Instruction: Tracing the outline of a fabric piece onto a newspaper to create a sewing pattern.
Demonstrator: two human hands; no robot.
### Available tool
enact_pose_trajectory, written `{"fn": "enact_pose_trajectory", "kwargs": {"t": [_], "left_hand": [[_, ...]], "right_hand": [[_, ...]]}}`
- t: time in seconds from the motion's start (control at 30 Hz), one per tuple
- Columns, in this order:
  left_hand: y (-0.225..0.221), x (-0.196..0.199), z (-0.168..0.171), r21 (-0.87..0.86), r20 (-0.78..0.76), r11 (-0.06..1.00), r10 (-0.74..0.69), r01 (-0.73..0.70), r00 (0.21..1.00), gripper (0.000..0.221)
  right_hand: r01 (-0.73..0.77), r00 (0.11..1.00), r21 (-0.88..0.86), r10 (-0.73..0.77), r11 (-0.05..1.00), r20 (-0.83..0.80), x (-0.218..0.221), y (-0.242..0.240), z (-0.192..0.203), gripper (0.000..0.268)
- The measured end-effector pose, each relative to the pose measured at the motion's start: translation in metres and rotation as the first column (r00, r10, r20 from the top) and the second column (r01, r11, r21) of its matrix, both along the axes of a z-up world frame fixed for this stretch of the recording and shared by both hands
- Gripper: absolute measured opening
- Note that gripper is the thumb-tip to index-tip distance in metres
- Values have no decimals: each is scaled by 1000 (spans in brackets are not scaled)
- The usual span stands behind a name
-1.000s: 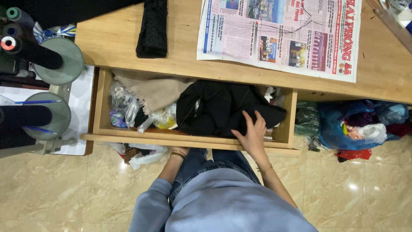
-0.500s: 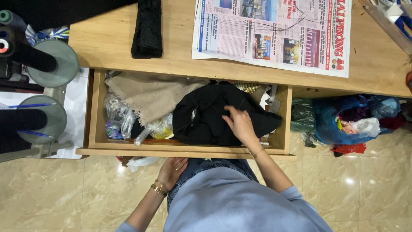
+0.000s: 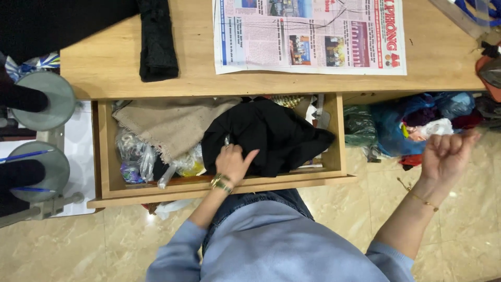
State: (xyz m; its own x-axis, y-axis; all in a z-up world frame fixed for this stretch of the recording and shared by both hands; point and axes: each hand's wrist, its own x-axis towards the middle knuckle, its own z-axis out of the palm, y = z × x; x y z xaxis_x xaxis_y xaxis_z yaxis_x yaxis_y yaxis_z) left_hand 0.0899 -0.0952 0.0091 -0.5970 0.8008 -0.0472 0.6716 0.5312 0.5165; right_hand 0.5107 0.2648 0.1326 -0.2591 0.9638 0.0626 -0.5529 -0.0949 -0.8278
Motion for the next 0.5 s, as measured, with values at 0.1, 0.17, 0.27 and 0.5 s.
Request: {"fn": "enact_pose_trajectory", "kwargs": {"t": [0.1,0.17,0.27,0.5], "left_hand": [[33,14,-59,-36,-93,999,-4,1,996,78],[30,11,-49,29,11,999,-36,35,999,65],[24,-5,-1,200,531,976,-39,-81,846,40],[30,-18,60,24,919,700,-296,-714,-259,12]], "right_hand": [[237,966,-17,-234,971,110,5,-18,-14,18],[302,949,-53,-295,952,108,14,-28,-29,17],[546,702,200,-575,814,421,8,-45,-43,12],[-451,140,58,7,890,990,-206,-195,99,117]]}}
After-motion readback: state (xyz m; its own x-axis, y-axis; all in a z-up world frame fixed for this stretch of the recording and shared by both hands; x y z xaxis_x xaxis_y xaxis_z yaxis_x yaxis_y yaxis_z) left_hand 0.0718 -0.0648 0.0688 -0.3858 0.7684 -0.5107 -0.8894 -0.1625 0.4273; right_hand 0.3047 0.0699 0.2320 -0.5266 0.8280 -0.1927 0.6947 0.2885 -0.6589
